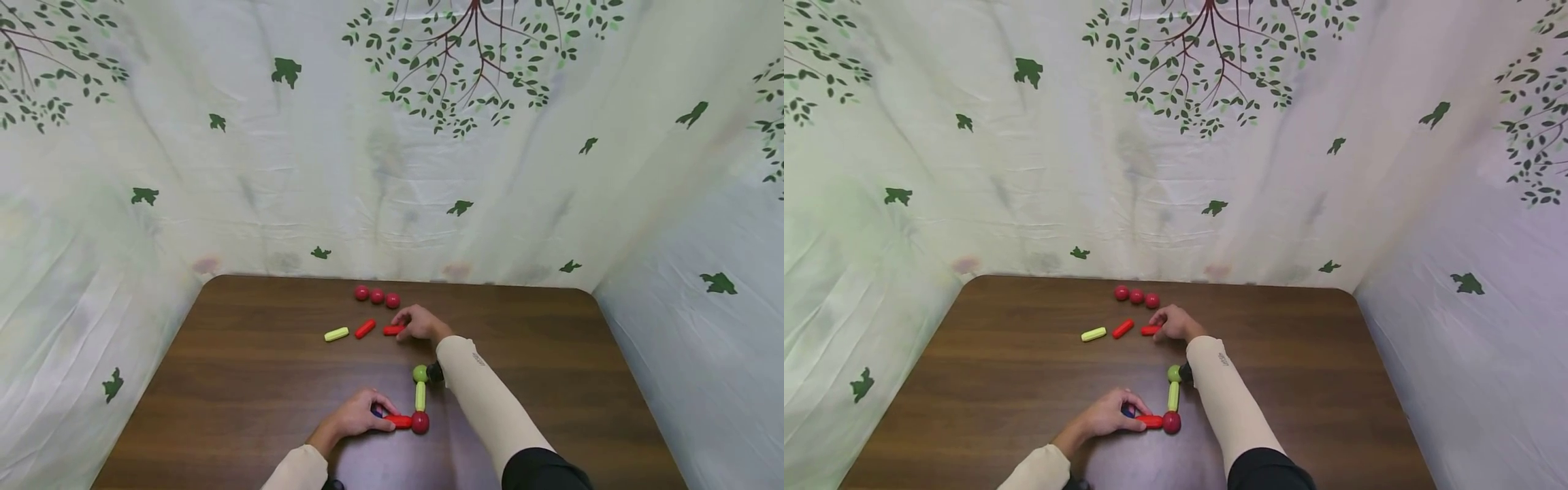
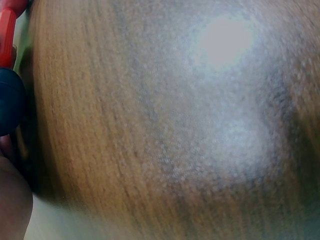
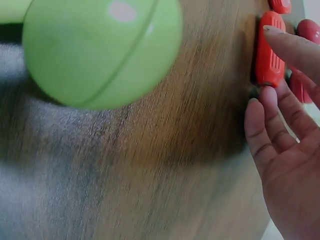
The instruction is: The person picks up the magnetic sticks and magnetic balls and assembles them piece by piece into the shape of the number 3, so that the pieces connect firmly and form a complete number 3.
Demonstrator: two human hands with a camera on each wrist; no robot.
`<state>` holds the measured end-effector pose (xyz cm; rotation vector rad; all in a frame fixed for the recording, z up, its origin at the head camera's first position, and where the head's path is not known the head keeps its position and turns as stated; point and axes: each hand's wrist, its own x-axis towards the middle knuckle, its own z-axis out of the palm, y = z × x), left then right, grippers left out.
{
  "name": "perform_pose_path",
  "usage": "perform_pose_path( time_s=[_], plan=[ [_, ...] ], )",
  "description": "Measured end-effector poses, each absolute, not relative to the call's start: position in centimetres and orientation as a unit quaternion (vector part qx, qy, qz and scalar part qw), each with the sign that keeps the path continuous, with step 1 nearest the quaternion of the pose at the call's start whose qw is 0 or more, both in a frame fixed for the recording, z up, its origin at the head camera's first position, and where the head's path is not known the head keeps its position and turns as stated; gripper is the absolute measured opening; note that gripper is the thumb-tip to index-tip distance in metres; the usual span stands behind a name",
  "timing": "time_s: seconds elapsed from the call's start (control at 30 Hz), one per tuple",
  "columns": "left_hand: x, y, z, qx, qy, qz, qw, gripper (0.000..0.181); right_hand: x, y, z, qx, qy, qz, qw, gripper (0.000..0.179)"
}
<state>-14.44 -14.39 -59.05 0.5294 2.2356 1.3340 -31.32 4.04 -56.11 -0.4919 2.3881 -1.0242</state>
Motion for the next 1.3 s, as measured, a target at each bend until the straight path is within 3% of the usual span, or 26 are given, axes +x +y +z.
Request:
perform_pose_path(
  time_s=[0.43,0.63,1.07,1.3],
  plan=[
    [-14.3,-13.7,-59.1,0.199,0.807,0.496,0.251,0.015,-30.8,4.2,-56.5,-0.171,0.906,-0.322,0.217,0.015],
    [-14.3,-13.6,-59.1,0.205,0.814,0.488,0.239,0.016,-30.0,5.4,-56.2,-0.159,0.890,-0.368,0.217,0.013],
    [-14.5,-14.1,-59.2,0.203,0.811,0.497,0.234,0.017,-27.0,8.6,-57.8,-0.075,0.813,-0.543,0.195,0.021],
    [-14.4,-14.2,-59.1,0.203,0.820,0.485,0.228,0.018,-25.6,9.3,-58.7,-0.061,0.777,-0.602,0.174,0.042]
  ],
)
